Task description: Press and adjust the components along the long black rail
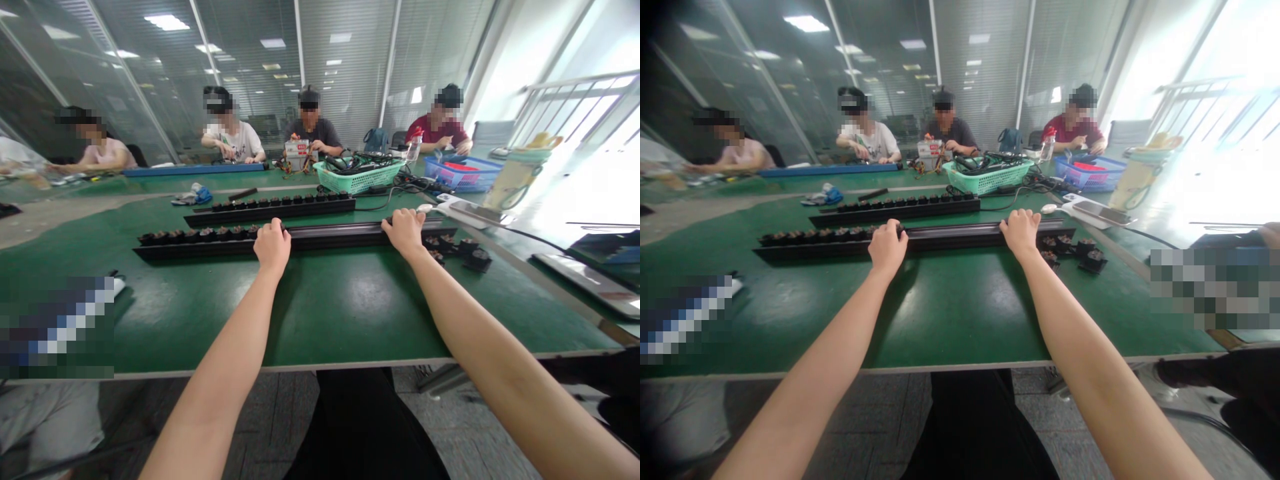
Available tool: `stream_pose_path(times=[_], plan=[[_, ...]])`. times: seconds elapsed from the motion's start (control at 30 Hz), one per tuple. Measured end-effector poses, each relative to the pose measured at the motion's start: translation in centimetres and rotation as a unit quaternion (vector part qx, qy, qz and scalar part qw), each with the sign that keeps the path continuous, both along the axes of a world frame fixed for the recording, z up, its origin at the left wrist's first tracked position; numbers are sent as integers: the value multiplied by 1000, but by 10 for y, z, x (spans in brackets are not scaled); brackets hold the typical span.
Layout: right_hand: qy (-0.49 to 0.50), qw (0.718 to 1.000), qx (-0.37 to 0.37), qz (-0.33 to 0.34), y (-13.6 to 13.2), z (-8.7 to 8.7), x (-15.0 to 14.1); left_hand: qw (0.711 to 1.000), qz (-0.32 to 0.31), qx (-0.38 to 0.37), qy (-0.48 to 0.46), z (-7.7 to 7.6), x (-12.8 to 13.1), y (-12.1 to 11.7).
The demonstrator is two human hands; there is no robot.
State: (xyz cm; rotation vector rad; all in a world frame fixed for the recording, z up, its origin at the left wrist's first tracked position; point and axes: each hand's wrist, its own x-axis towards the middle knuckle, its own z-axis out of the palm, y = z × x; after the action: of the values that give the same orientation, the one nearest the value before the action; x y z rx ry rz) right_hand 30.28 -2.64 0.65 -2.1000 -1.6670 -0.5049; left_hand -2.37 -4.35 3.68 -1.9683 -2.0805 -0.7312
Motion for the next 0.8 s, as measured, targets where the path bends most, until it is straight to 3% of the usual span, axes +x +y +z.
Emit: stream_pose_path(times=[0.8], plan=[[17, 1000, -18, 9, -3, 5, 2, 1000, 3, 0, -1, 1, 1, 0]])
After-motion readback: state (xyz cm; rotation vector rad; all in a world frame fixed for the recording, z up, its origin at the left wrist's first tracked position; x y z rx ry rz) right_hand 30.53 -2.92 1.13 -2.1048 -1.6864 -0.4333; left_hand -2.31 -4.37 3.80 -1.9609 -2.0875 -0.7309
